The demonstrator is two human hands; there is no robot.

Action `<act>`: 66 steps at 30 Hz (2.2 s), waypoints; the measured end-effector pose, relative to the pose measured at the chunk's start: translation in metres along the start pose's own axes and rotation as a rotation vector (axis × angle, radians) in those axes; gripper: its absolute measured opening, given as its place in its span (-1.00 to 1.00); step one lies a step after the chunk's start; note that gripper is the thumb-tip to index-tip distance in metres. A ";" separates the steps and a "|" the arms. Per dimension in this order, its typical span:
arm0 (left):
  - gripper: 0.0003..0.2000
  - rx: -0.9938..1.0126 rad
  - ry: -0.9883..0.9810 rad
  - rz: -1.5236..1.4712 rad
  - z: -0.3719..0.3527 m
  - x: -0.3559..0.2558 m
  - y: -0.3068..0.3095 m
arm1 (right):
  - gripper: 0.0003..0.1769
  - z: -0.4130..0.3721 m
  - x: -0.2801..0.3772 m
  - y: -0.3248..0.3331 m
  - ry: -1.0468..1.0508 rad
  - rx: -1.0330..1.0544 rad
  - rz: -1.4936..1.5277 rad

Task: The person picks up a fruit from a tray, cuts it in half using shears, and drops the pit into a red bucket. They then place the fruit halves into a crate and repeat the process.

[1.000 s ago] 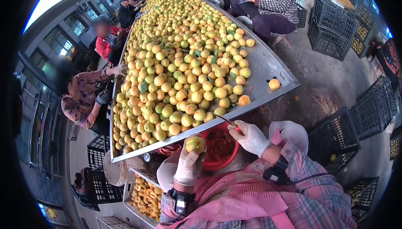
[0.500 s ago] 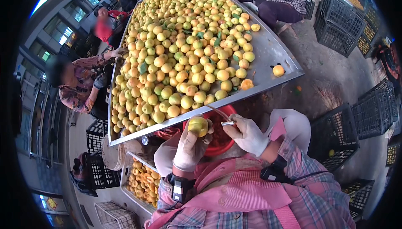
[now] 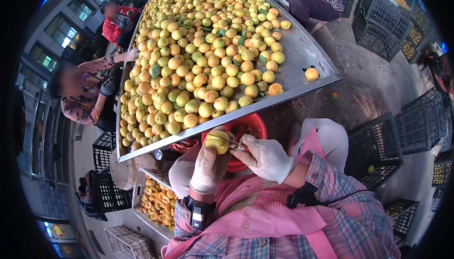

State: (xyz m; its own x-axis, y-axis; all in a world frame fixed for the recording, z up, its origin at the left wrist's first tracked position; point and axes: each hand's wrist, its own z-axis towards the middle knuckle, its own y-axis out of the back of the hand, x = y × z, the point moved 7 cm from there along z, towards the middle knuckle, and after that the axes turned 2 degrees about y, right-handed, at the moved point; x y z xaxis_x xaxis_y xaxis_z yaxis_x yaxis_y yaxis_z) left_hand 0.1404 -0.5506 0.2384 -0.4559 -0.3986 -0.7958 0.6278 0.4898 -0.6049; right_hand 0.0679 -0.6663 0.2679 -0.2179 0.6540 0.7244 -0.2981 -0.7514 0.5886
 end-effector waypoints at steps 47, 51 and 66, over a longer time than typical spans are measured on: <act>-0.27 -0.017 0.011 0.038 0.002 0.000 -0.005 | -0.74 -0.006 0.002 0.015 -0.036 -0.073 -0.030; -0.25 0.016 0.004 0.021 0.003 -0.001 -0.002 | -0.75 -0.003 0.005 0.013 -0.057 -0.018 0.004; -0.26 0.022 0.038 0.297 -0.002 -0.014 -0.011 | -0.67 -0.001 0.019 0.016 0.014 0.054 -0.270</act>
State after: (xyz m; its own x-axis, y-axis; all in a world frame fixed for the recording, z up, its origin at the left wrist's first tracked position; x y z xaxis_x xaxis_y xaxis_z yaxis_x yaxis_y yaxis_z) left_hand 0.1387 -0.5489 0.2559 -0.2730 -0.2110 -0.9386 0.7504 0.5638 -0.3450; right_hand 0.0577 -0.6657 0.2907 -0.1502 0.8324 0.5334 -0.2978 -0.5526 0.7784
